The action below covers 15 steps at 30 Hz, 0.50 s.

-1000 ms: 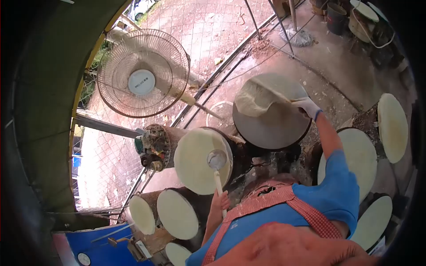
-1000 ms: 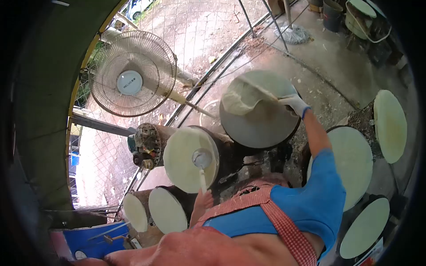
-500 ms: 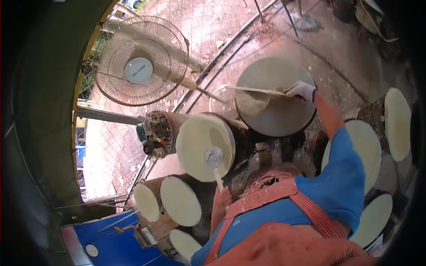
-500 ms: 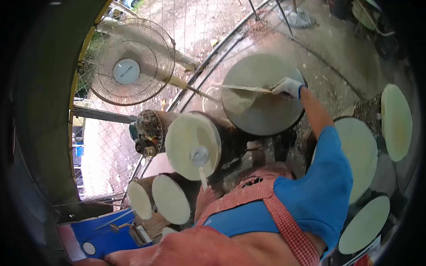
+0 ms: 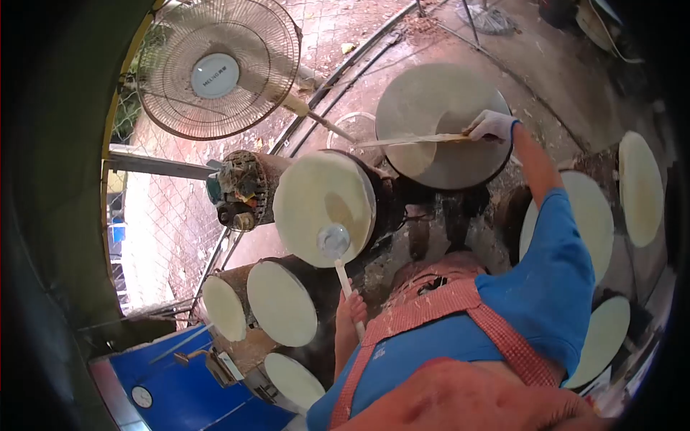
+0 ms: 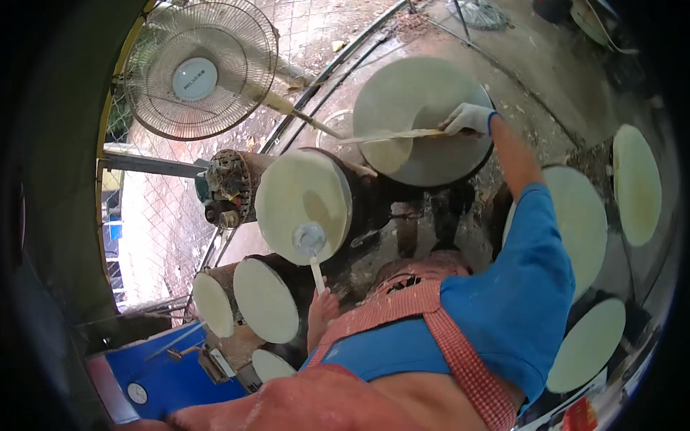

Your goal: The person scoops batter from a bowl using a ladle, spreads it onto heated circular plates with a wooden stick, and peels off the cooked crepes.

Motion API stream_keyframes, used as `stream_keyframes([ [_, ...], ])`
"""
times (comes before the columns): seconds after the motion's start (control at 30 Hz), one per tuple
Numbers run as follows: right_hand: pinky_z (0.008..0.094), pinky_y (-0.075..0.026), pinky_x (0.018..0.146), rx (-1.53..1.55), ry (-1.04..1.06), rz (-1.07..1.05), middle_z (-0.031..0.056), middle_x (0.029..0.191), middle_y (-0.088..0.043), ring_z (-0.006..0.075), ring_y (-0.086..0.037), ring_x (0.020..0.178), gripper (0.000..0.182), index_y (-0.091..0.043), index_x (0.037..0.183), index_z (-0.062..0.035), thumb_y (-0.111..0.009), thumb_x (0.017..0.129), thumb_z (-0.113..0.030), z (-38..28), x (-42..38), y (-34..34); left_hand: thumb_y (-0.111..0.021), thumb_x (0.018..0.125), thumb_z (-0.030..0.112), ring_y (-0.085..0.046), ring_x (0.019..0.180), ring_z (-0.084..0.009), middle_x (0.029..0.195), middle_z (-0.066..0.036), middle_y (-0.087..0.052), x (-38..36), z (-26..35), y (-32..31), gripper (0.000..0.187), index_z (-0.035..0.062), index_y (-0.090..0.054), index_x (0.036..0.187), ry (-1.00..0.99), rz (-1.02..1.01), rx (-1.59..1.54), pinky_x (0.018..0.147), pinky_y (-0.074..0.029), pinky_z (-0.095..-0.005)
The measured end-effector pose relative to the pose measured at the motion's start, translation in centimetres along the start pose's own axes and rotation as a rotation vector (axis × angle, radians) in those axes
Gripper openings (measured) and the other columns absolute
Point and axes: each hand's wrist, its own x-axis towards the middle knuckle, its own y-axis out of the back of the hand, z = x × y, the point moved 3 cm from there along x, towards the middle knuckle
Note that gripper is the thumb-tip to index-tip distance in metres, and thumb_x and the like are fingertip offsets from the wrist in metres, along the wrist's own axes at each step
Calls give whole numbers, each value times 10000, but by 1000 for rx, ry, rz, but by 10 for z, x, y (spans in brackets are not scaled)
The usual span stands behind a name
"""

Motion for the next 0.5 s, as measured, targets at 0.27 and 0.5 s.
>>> stream_keyframes([
  [0.27, 235, -304, 361, 333, -225, 385, -2, 526, -477, 71, -417, 394, 273, -609, 922, -30, -619, 714, -207, 161, -287, -47, -469, 873, 77, -297, 341, -70, 543, 5, -331, 35, 26, 84, 441, 295, -336, 1233, 105, -171, 112, 262, -255, -195],
  [0.5, 275, -443, 661, 432, 178, 926, 34, 843, -631, 118, -550, 736, 333, -581, 1084, 7, -622, 773, -105, 137, -141, -286, -443, 883, 89, -265, 327, -47, 527, 20, -304, 18, 43, 88, 364, 267, -371, 1192, 197, -71, 217, 255, -237, -176],
])
